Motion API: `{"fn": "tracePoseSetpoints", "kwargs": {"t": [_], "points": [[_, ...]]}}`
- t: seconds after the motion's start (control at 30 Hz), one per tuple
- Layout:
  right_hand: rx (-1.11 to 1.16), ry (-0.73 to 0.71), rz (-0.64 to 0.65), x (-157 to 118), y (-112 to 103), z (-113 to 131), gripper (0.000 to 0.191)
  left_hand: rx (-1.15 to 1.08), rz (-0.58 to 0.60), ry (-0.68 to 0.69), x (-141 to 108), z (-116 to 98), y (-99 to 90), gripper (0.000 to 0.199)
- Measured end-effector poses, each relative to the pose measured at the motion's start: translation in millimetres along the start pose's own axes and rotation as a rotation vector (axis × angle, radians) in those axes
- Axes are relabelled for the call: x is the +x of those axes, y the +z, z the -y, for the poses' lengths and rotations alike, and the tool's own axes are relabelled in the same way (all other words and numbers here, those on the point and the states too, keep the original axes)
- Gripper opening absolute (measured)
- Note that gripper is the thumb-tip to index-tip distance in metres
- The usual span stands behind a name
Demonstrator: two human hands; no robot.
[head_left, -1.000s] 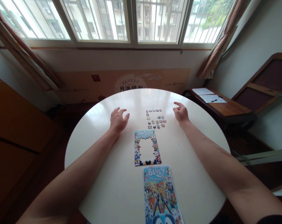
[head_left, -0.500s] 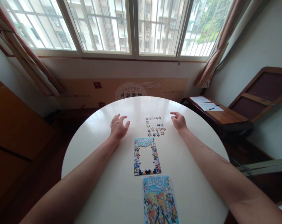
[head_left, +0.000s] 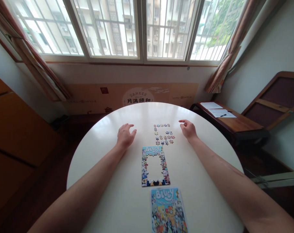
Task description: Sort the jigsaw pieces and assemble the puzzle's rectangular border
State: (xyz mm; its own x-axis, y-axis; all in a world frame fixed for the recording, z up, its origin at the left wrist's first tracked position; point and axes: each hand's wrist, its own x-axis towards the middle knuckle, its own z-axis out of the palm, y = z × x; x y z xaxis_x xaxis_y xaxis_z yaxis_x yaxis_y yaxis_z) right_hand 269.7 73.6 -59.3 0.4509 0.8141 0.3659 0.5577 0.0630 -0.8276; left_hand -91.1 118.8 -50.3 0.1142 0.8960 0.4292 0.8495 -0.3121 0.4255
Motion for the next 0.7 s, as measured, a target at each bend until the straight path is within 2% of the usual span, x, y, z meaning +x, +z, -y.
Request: {"fn": "tracePoseSetpoints", "kwargs": {"t": [0.23,0.37,0.53,0.7], "points": [[-0.108,-0.077,0.030,-6.0,-2.0,4.3,0.041,0.053,0.054,-0.015,-2.8,-4.5,0.3,0.037],[-0.237,-0.216,0.079,-15.1,0.5,24.3,0.041,0.077,0.086,-0.027,-4.0,-5.5,-1.7,0.040],[-0.413,-0.450,0.377,-0.5,23.2,68.2,0.027,0.103,0.133,-0.037,-4.8,-5.7,-3.5,0.039],[-0.652,-0.424,0.636,33.1,54.1,92.7,0.016,0.119,0.183,-0.053,-6.9,-10.9,-9.7,0.041]]}}
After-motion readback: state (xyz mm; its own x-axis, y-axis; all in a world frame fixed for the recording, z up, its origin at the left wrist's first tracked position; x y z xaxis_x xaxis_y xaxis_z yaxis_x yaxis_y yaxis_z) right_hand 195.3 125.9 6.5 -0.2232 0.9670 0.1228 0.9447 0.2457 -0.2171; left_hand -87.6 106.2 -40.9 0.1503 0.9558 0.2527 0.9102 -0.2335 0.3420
